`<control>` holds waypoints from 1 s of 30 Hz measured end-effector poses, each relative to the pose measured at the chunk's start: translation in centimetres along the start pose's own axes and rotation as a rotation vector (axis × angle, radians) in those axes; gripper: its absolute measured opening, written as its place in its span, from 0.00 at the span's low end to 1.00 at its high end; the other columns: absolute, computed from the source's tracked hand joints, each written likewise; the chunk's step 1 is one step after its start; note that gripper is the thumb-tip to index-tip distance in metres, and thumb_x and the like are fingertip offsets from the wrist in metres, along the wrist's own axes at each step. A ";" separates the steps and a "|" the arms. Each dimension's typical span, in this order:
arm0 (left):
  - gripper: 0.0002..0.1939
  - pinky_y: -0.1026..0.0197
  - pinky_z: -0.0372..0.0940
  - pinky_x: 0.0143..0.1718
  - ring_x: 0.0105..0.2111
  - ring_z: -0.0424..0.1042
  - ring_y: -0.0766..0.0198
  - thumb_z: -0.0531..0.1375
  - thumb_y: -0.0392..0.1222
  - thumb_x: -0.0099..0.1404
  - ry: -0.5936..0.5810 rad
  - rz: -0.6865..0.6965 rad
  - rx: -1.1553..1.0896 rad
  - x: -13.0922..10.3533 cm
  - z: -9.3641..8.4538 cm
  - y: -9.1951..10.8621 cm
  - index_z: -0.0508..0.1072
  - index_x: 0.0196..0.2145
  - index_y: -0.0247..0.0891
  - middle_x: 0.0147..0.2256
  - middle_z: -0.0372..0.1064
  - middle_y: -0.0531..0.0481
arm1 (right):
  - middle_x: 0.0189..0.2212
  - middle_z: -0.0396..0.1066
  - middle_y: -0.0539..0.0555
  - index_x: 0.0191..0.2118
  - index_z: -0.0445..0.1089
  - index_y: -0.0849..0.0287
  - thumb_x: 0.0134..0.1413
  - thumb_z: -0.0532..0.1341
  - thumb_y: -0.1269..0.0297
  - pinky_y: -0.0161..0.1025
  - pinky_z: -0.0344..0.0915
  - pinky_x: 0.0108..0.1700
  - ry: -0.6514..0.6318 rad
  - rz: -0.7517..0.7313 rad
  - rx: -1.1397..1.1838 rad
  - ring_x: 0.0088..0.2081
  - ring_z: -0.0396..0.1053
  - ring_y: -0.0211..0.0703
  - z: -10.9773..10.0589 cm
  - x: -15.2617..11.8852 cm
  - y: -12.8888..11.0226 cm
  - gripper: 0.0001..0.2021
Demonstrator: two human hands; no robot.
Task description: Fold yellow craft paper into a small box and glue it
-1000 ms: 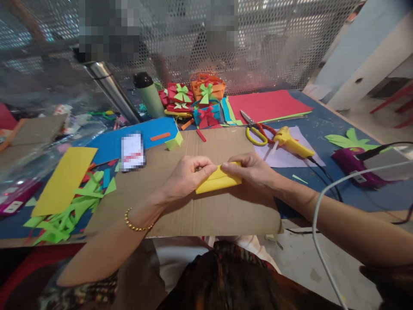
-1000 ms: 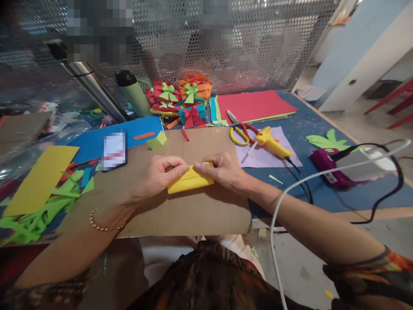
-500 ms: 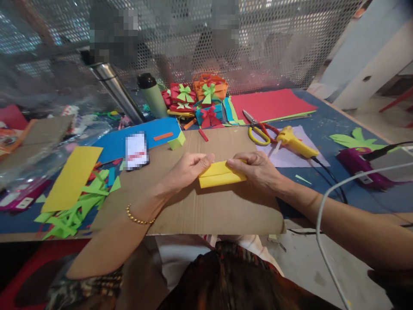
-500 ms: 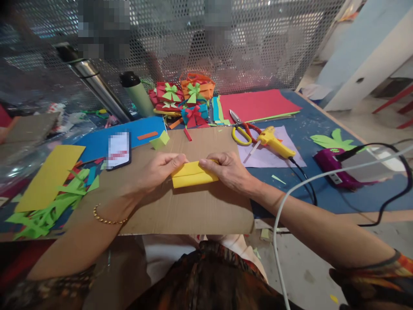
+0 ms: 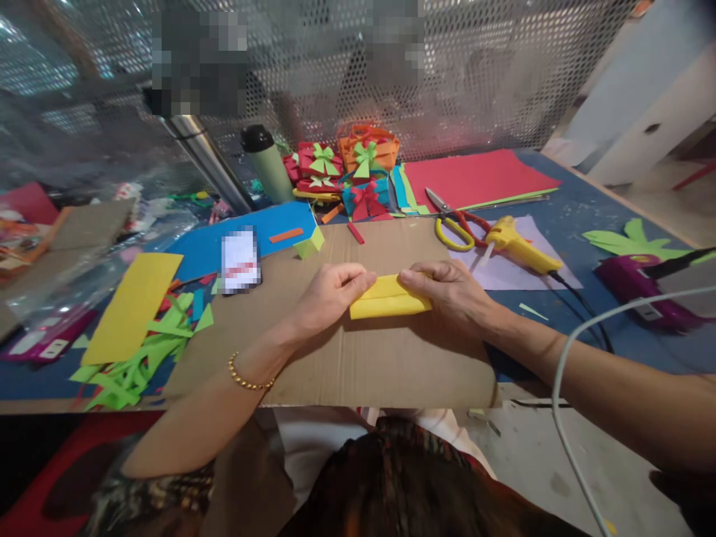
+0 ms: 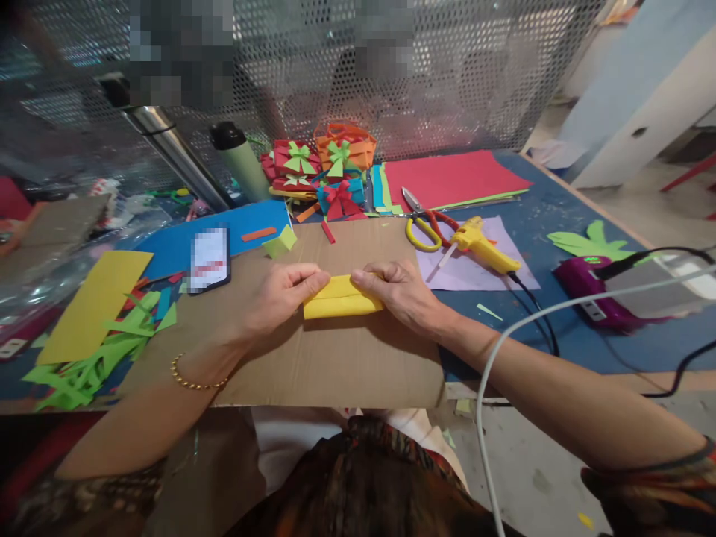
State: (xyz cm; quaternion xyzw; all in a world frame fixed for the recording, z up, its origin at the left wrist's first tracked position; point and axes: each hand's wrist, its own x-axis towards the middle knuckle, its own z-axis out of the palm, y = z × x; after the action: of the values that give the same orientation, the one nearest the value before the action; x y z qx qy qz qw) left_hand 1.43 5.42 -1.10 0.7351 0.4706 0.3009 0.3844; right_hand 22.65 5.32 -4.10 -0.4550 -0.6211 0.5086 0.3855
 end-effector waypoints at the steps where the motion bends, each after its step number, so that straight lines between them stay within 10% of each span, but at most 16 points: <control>1: 0.22 0.60 0.50 0.27 0.26 0.55 0.66 0.55 0.57 0.66 -0.003 -0.010 -0.044 0.1 -0.2 -0.1 0.62 0.22 0.39 0.23 0.55 0.55 | 0.21 0.59 0.48 0.24 0.70 0.59 0.48 0.65 0.38 0.36 0.49 0.26 0.006 0.007 0.024 0.25 0.55 0.35 -0.1 0.0 0.1 0.25; 16: 0.16 0.61 0.53 0.29 0.26 0.56 0.66 0.58 0.48 0.64 0.086 0.015 0.010 0.3 -0.9 0.1 0.63 0.23 0.39 0.24 0.57 0.55 | 0.20 0.56 0.47 0.23 0.68 0.58 0.50 0.64 0.40 0.37 0.46 0.26 0.043 -0.028 -0.020 0.24 0.52 0.34 -0.4 -0.1 -0.2 0.24; 23: 0.21 0.60 0.60 0.33 0.32 0.65 0.63 0.59 0.59 0.66 -0.065 -0.021 -0.145 0.1 -0.6 0.2 0.73 0.31 0.37 0.30 0.68 0.50 | 0.19 0.54 0.46 0.22 0.65 0.58 0.53 0.62 0.38 0.37 0.46 0.26 0.022 -0.066 -0.080 0.24 0.51 0.34 -0.4 -0.2 -0.3 0.26; 30: 0.14 0.63 0.56 0.28 0.26 0.60 0.68 0.61 0.50 0.62 -0.090 -0.071 -0.133 -0.6 0.2 1.0 0.72 0.26 0.36 0.24 0.64 0.55 | 0.18 0.51 0.46 0.20 0.61 0.57 0.57 0.59 0.41 0.37 0.46 0.26 -0.068 -0.131 -0.208 0.24 0.51 0.33 -0.1 -0.8 -1.3 0.26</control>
State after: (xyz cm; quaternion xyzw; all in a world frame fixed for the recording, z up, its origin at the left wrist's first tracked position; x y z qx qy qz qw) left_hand 1.87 4.50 -0.40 0.7036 0.4575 0.2841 0.4636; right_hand 22.76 4.51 -2.78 -0.4336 -0.7114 0.4304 0.3475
